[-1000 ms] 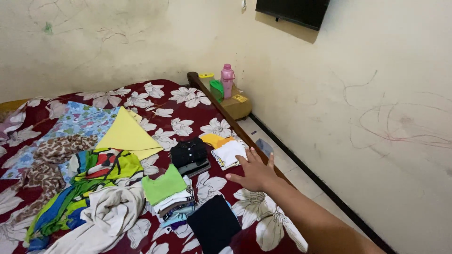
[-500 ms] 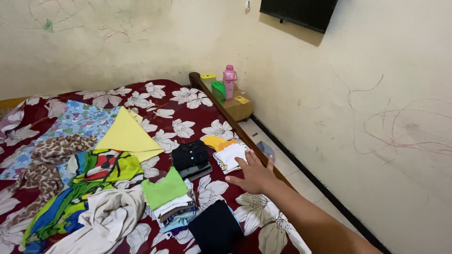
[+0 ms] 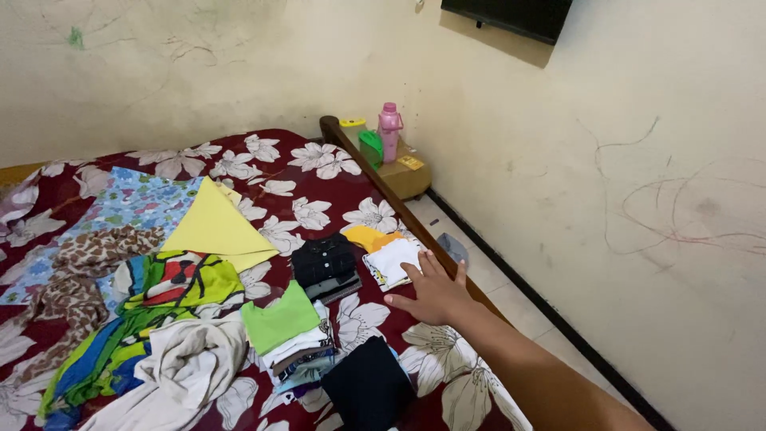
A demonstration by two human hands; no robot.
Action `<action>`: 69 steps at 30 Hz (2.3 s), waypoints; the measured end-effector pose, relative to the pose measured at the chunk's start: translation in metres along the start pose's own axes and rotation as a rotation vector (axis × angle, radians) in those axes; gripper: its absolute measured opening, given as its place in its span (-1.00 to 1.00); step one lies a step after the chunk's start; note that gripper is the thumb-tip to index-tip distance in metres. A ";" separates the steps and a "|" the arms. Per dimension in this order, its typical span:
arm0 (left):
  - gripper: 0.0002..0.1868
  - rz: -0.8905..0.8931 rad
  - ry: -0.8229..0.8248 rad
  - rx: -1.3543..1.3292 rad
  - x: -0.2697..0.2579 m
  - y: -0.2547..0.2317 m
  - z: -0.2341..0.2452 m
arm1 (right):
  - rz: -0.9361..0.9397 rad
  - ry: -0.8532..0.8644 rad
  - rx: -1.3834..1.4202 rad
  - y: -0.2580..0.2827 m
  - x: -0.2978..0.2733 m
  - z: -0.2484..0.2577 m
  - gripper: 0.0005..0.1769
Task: Folding various articles of clothing on a bed and then placing the stacks into a wooden wardrobe.
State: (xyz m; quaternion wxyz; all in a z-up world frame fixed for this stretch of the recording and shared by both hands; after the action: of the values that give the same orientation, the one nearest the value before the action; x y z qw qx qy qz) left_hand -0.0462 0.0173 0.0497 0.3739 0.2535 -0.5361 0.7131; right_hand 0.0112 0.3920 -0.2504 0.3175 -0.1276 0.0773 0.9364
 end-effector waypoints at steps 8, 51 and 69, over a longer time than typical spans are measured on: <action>-0.37 0.166 0.480 0.242 -0.109 0.207 -0.208 | 0.035 0.001 0.066 -0.004 0.016 -0.034 0.10; 0.07 1.669 0.517 -0.334 -0.510 0.398 -0.361 | -0.327 0.522 1.368 -0.026 0.066 -0.383 -0.07; -0.22 1.578 0.815 -0.939 -0.329 0.210 -0.416 | -0.260 0.253 1.870 -0.134 -0.034 -0.185 -0.67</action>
State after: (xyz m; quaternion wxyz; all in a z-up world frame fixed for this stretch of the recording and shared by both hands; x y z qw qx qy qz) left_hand -0.0038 0.2973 -0.4455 0.0116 -0.6110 -0.6088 0.5059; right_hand 0.1546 0.4355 -0.4257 0.3820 0.0701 0.8141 0.4317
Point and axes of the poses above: each hand's wrist, its own x-axis towards the middle knuckle, its own z-axis out of the back of the hand, y = z × x, the point moved 7 cm from there along x, towards the middle knuckle, and after that the axes turned 5 degrees about -z, right-handed, at the moved point
